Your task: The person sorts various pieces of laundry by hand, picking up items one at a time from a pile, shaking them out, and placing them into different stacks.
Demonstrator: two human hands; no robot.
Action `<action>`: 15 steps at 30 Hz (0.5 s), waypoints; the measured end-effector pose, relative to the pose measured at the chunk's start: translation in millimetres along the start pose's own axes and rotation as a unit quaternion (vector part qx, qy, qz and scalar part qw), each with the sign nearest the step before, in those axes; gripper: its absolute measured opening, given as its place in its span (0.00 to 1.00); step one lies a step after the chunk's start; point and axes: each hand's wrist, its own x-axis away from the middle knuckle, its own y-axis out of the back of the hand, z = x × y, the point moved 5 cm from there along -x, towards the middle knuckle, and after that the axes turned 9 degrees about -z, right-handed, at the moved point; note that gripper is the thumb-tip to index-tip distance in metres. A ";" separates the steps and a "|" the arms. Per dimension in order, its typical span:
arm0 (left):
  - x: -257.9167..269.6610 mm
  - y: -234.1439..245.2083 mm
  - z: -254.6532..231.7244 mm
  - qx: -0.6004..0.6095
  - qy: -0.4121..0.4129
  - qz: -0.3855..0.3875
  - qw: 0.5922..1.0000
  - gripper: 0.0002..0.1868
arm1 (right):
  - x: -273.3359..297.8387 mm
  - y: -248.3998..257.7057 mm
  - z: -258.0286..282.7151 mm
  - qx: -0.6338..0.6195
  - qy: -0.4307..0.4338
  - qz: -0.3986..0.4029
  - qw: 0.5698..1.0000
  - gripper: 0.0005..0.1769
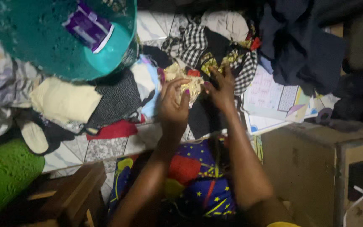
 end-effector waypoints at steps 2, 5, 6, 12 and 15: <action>-0.6 -18.7 34.5 0.052 0.104 -0.030 0.993 0.18 | -0.4 -4.8 -3.9 -0.022 0.008 0.002 1.000 0.46; 0.6 -29.3 102.5 0.170 0.262 -0.133 0.941 0.20 | -6.1 0.9 -18.5 -0.028 -0.024 -0.043 0.998 0.46; 2.8 -29.0 122.8 0.217 0.307 -0.178 0.909 0.20 | -8.3 8.3 -22.5 -0.030 -0.066 -0.077 0.994 0.45; 13.2 -18.7 130.7 -0.215 -0.131 0.026 0.967 0.14 | -21.3 44.6 28.6 0.028 0.039 -0.135 0.990 0.35; 12.2 -43.0 174.8 0.149 0.362 0.062 0.918 0.06 | -31.8 6.8 57.3 0.015 0.116 0.018 0.993 0.37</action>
